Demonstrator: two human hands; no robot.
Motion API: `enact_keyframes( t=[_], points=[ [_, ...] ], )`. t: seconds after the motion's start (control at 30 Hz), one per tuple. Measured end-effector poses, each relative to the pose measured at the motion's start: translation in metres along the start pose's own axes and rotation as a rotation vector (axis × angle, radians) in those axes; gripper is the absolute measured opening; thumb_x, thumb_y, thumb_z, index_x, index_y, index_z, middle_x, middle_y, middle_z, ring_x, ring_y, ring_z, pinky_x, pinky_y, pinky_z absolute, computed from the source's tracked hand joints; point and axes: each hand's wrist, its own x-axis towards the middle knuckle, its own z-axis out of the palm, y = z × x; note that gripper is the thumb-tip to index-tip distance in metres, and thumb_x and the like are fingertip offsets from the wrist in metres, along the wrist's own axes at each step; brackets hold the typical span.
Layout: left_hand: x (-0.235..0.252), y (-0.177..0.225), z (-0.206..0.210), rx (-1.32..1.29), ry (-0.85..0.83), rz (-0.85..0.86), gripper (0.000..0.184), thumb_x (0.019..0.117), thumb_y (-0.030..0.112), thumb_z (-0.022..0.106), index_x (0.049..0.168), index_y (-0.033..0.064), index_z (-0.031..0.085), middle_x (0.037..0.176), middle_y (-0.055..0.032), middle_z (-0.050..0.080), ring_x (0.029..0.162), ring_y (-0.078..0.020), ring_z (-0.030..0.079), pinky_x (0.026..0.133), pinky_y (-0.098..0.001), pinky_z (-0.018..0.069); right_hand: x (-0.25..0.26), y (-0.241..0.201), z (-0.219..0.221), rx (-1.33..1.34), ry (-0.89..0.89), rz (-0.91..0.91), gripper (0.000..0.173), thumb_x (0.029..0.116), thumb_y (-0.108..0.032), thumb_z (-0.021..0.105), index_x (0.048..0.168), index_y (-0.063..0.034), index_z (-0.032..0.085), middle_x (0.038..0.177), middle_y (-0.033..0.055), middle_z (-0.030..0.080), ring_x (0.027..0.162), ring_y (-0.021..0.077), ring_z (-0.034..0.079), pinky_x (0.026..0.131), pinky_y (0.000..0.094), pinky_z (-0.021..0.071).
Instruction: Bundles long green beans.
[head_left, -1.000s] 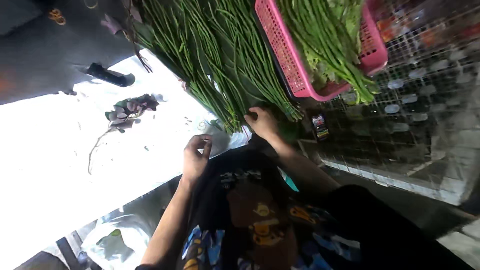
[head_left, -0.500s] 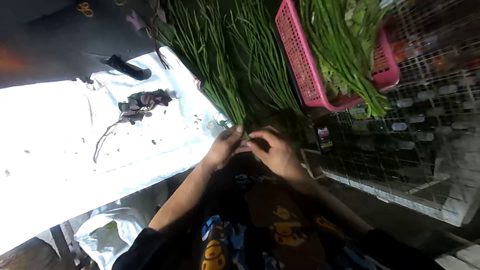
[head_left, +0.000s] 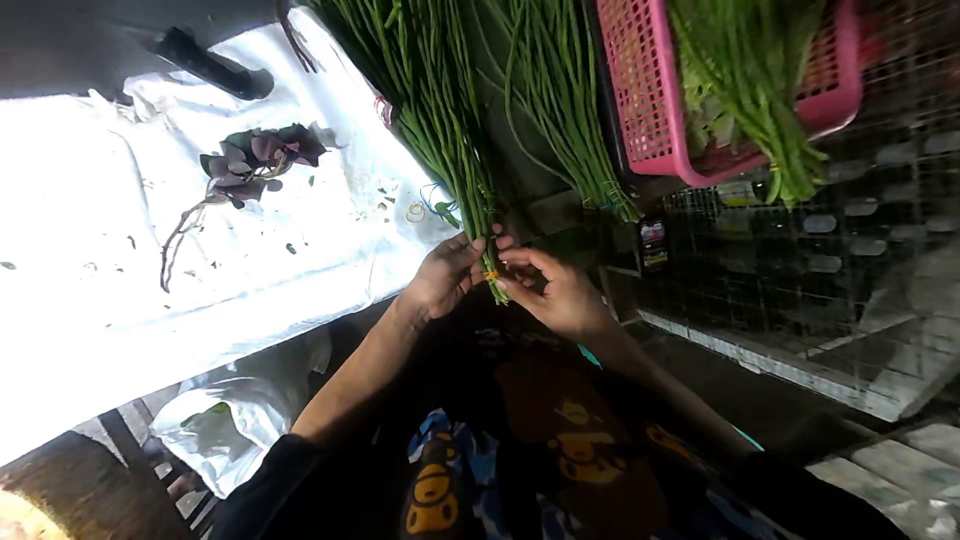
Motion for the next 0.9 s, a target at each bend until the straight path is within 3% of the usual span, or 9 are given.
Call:
enact_keyframes(
  t=[0.1, 0.2, 0.37, 0.5, 0.7, 0.8, 0.9],
  points=[
    [0.0, -0.002, 0.001, -0.004, 0.005, 0.016, 0.03, 0.1094, 0.017, 0.044, 0.136, 0.0089, 0.057, 0.122, -0.0085, 0.069, 0.103, -0.0164, 0.07, 0.091, -0.0337, 0.0585, 0.001, -0.001, 0.003, 0.054, 0.001, 0.011, 0.038, 0.098, -0.03, 0.069, 0.129, -0.0084, 0.062, 0.106, 0.0033, 0.071, 0.092, 0.0075, 0.07, 0.08, 0.0274, 0.0604],
    [0.001, -0.002, 0.003, -0.017, -0.012, 0.03, 0.031, 0.1103, 0.018, 0.041, 0.135, 0.008, 0.056, 0.124, -0.0102, 0.069, 0.106, -0.0182, 0.07, 0.092, -0.0351, 0.0585, 0.0, -0.002, 0.002, 0.047, 0.037, -0.008, 0.025, 0.1014, -0.022, 0.065, 0.122, -0.0086, 0.068, 0.108, 0.0029, 0.073, 0.092, 0.0061, 0.071, 0.082, 0.0269, 0.0611],
    [0.002, -0.001, 0.002, -0.01, -0.016, 0.004, 0.032, 0.1101, 0.018, 0.043, 0.138, 0.0095, 0.056, 0.128, -0.0108, 0.068, 0.105, -0.0191, 0.071, 0.09, -0.0351, 0.0596, 0.003, -0.005, -0.006, -0.057, 0.074, -0.104, 0.017, 0.098, -0.02, 0.069, 0.11, -0.0115, 0.077, 0.106, 0.0008, 0.075, 0.095, 0.0031, 0.07, 0.086, 0.0209, 0.0585],
    [-0.001, 0.005, 0.003, 0.056, 0.07, -0.036, 0.029, 0.1086, 0.017, 0.049, 0.134, 0.0066, 0.058, 0.123, -0.0131, 0.07, 0.096, -0.021, 0.074, 0.082, -0.036, 0.0629, 0.006, -0.002, -0.006, -0.15, 0.058, -0.267, 0.015, 0.0966, -0.018, 0.07, 0.106, -0.0101, 0.079, 0.106, 0.0034, 0.076, 0.101, 0.0099, 0.071, 0.092, 0.0267, 0.0584],
    [-0.005, 0.006, 0.009, 0.238, 0.179, -0.03, 0.026, 0.1034, 0.019, 0.061, 0.127, 0.0077, 0.063, 0.107, -0.0122, 0.073, 0.084, -0.0186, 0.074, 0.071, -0.0315, 0.0633, 0.007, 0.004, -0.002, -0.289, 0.071, -0.423, 0.015, 0.0983, -0.018, 0.067, 0.102, -0.0105, 0.079, 0.102, 0.0044, 0.076, 0.099, 0.0158, 0.072, 0.091, 0.0315, 0.059],
    [-0.013, 0.012, 0.014, 0.374, 0.227, -0.028, 0.022, 0.1031, 0.022, 0.062, 0.122, 0.0115, 0.064, 0.105, -0.0078, 0.074, 0.083, -0.0153, 0.073, 0.07, -0.0291, 0.0624, 0.007, 0.004, 0.004, -0.338, 0.073, -0.458, 0.015, 0.0988, -0.019, 0.065, 0.1, -0.0109, 0.078, 0.098, 0.0047, 0.074, 0.095, 0.018, 0.071, 0.084, 0.0342, 0.0601],
    [-0.008, 0.008, 0.015, 0.484, 0.295, -0.018, 0.026, 0.1028, 0.028, 0.062, 0.122, 0.0114, 0.066, 0.103, -0.0062, 0.074, 0.083, -0.0132, 0.071, 0.07, -0.0275, 0.0601, 0.005, 0.0, 0.006, -0.372, 0.065, -0.459, 0.014, 0.0992, -0.017, 0.064, 0.096, -0.0095, 0.075, 0.097, 0.0054, 0.073, 0.097, 0.0203, 0.07, 0.086, 0.0383, 0.0595]
  ],
)
